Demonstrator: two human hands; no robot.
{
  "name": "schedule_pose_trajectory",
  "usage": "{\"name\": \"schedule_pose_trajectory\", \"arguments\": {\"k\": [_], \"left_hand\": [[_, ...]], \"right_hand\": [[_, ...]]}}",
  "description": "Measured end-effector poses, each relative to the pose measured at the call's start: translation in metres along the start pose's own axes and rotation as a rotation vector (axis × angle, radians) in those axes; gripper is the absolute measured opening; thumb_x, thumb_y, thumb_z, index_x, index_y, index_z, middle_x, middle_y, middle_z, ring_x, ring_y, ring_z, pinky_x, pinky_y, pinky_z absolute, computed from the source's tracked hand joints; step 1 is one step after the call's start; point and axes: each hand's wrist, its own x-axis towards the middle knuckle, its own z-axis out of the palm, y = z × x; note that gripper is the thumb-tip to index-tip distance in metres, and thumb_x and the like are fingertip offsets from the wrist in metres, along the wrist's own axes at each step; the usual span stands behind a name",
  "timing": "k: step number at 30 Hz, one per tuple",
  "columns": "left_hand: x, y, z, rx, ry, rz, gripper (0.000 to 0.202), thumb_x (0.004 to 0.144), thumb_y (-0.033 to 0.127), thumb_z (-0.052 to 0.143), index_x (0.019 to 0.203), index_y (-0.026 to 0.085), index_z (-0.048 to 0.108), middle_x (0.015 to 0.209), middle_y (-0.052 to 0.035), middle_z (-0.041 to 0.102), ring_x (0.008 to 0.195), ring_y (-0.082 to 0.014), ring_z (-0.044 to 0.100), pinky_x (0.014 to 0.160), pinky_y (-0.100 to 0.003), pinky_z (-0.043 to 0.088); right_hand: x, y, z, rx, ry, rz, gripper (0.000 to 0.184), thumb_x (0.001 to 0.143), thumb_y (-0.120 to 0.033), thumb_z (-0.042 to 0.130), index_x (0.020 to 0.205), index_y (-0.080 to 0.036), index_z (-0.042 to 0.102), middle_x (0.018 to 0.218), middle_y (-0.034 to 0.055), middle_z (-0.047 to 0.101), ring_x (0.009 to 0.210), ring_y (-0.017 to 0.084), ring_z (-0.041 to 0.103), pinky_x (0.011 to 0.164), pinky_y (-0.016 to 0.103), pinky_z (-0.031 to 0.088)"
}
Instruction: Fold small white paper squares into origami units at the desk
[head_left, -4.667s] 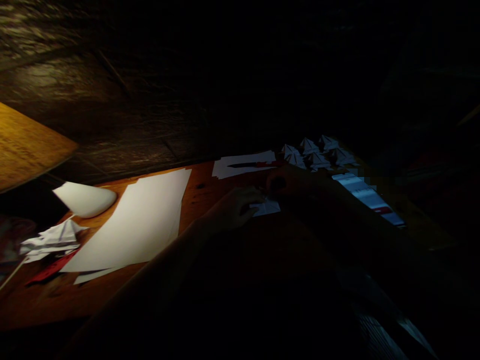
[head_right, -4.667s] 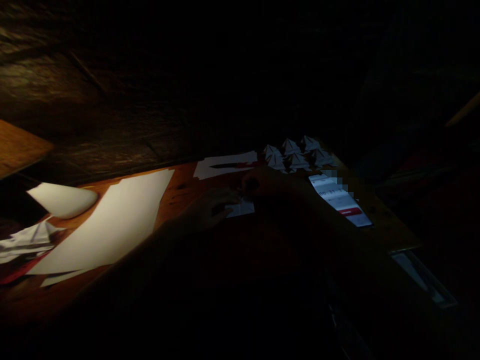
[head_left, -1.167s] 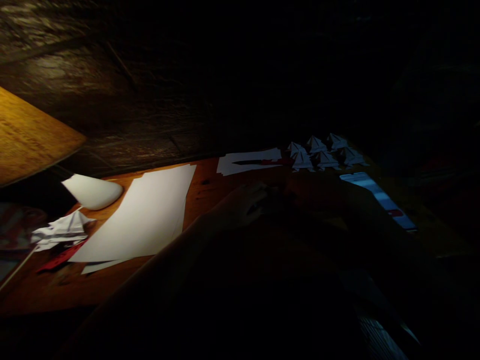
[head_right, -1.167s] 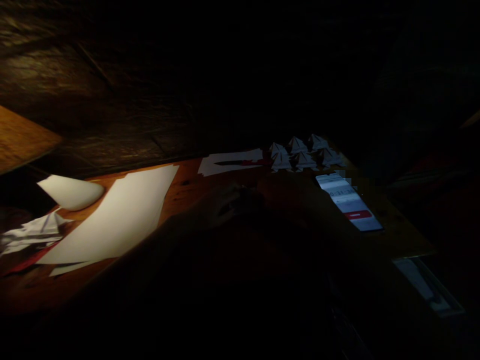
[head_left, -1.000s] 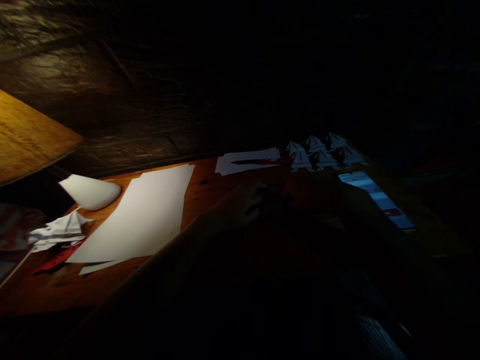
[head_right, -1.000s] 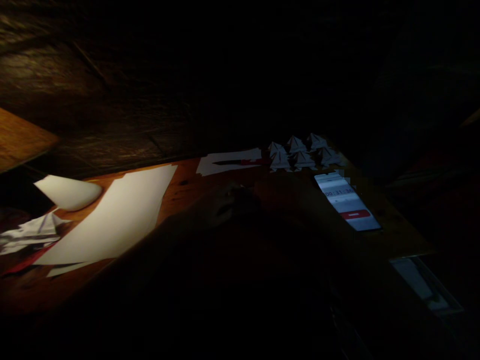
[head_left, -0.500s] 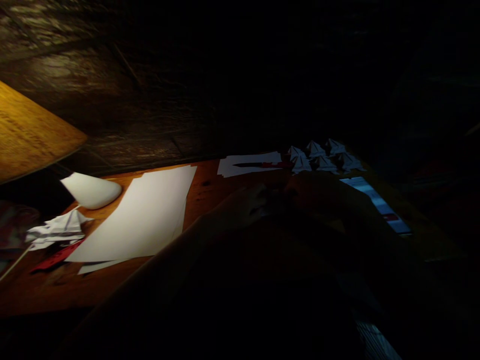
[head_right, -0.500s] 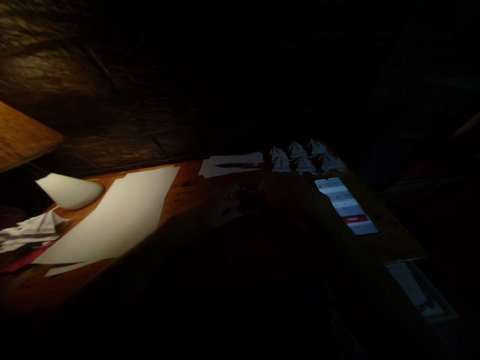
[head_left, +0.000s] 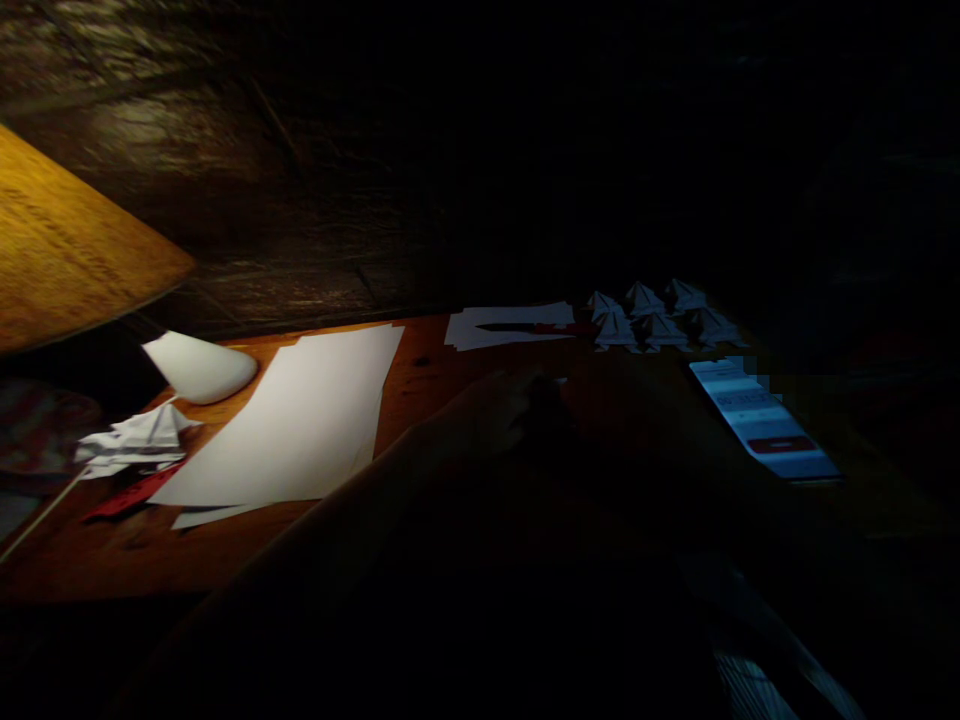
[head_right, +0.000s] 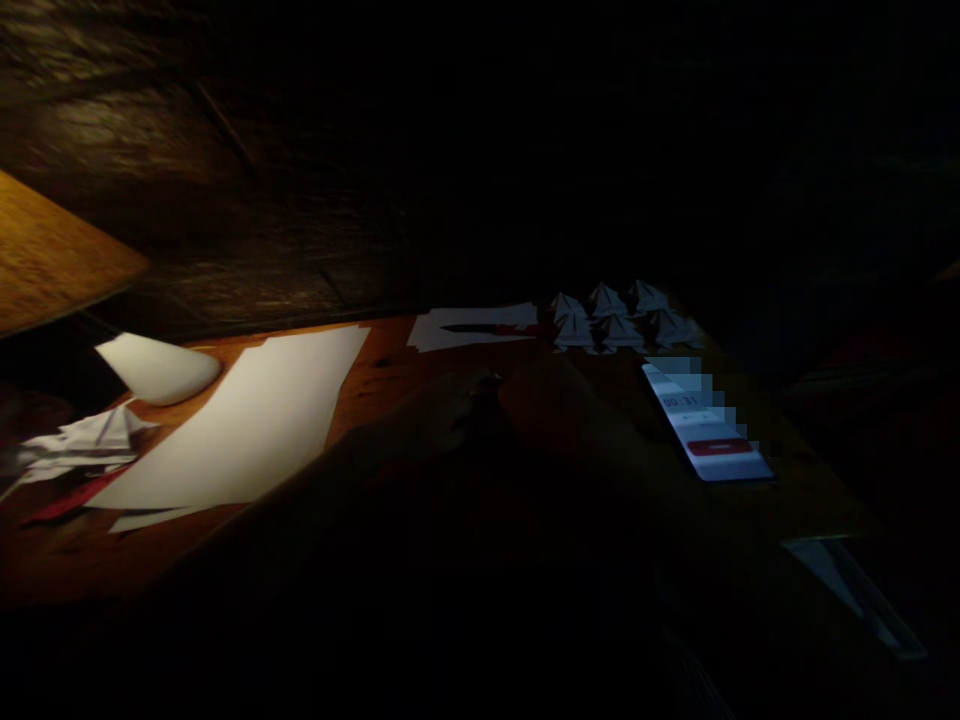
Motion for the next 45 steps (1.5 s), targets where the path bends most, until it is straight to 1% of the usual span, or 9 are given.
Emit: {"name": "schedule_pose_trajectory", "arguments": {"k": [3,7,10,15,19,25,31,42,45], "left_hand": [[0.000,-0.004,-0.001,-0.058,0.020,0.036,0.021,0.083,0.014,0.057,0.100,0.014,0.070,0.135,-0.0129,0.057,0.113,-0.0276,0.062,0.095,-0.043,0.053],[-0.001,-0.007,-0.002,-0.148,0.046,0.096,0.012,0.086,0.015,0.055,0.089,0.015,0.067,0.125,-0.0113,0.061,0.110,-0.0244,0.063,0.092,-0.039,0.054],[-0.002,-0.009,-0.002,-0.165,0.055,0.100,0.011,0.087,0.015,0.056,0.091,0.016,0.066,0.126,-0.0105,0.059,0.107,-0.0223,0.063,0.090,-0.036,0.053],[-0.003,-0.006,-0.002,-0.127,0.054,0.064,0.008,0.087,0.018,0.057,0.086,0.015,0.065,0.126,-0.0109,0.059,0.101,-0.0220,0.063,0.084,-0.036,0.053],[-0.003,-0.002,-0.004,-0.083,0.030,0.034,0.014,0.089,0.021,0.054,0.088,0.014,0.066,0.130,-0.0140,0.058,0.103,-0.0256,0.064,0.086,-0.041,0.054],[-0.003,-0.004,-0.003,-0.071,0.022,0.002,0.013,0.083,0.020,0.059,0.091,0.014,0.067,0.138,-0.0143,0.055,0.111,-0.0288,0.062,0.093,-0.043,0.053],[-0.002,-0.011,-0.003,-0.138,0.045,0.048,0.009,0.084,0.023,0.060,0.084,0.015,0.064,0.123,-0.0128,0.061,0.104,-0.0248,0.064,0.085,-0.038,0.054],[-0.002,-0.013,0.000,-0.169,0.081,0.079,0.016,0.086,0.023,0.060,0.099,0.015,0.064,0.126,-0.0127,0.061,0.108,-0.0245,0.064,0.088,-0.038,0.054],[-0.002,-0.012,0.000,-0.165,0.078,0.072,0.017,0.086,0.023,0.060,0.101,0.015,0.064,0.128,-0.0129,0.060,0.110,-0.0248,0.063,0.088,-0.038,0.053]], "right_hand": [[0.001,0.002,0.000,-0.026,0.035,-0.010,0.033,0.091,-0.022,0.050,0.102,-0.010,0.079,0.089,0.0220,0.076,0.084,0.030,0.073,0.071,0.036,0.052],[0.000,0.011,0.002,-0.008,0.036,0.006,0.035,0.091,-0.027,0.051,0.104,-0.011,0.079,0.091,0.0222,0.077,0.087,0.032,0.073,0.074,0.038,0.052],[-0.001,0.017,0.001,0.016,0.035,0.030,0.037,0.090,-0.030,0.050,0.104,-0.013,0.079,0.095,0.0219,0.077,0.088,0.033,0.073,0.071,0.038,0.052],[-0.003,0.022,-0.001,0.065,0.050,0.024,0.034,0.088,-0.027,0.049,0.101,-0.017,0.079,0.098,0.0165,0.077,0.084,0.030,0.073,0.066,0.035,0.051],[-0.001,0.021,0.006,0.056,0.034,-0.030,0.029,0.085,-0.023,0.052,0.094,-0.016,0.079,0.095,0.0170,0.076,0.082,0.030,0.073,0.065,0.035,0.050],[0.000,0.009,0.013,0.146,0.194,0.002,0.037,0.086,-0.017,0.050,0.113,-0.013,0.075,0.099,0.0189,0.075,0.083,0.027,0.071,0.069,0.033,0.049],[0.000,0.016,0.004,0.214,0.061,0.044,0.032,0.089,-0.026,0.050,0.101,-0.019,0.079,0.096,0.0126,0.077,0.075,0.023,0.070,0.063,0.030,0.045],[-0.002,0.026,0.006,0.238,0.085,-0.048,0.036,0.087,-0.027,0.054,0.114,-0.026,0.078,0.102,0.0092,0.078,0.077,0.022,0.069,0.064,0.030,0.044],[-0.002,0.025,0.005,0.208,0.077,-0.025,0.035,0.086,-0.023,0.054,0.110,-0.023,0.078,0.097,0.0102,0.077,0.076,0.022,0.069,0.066,0.031,0.045]]}}
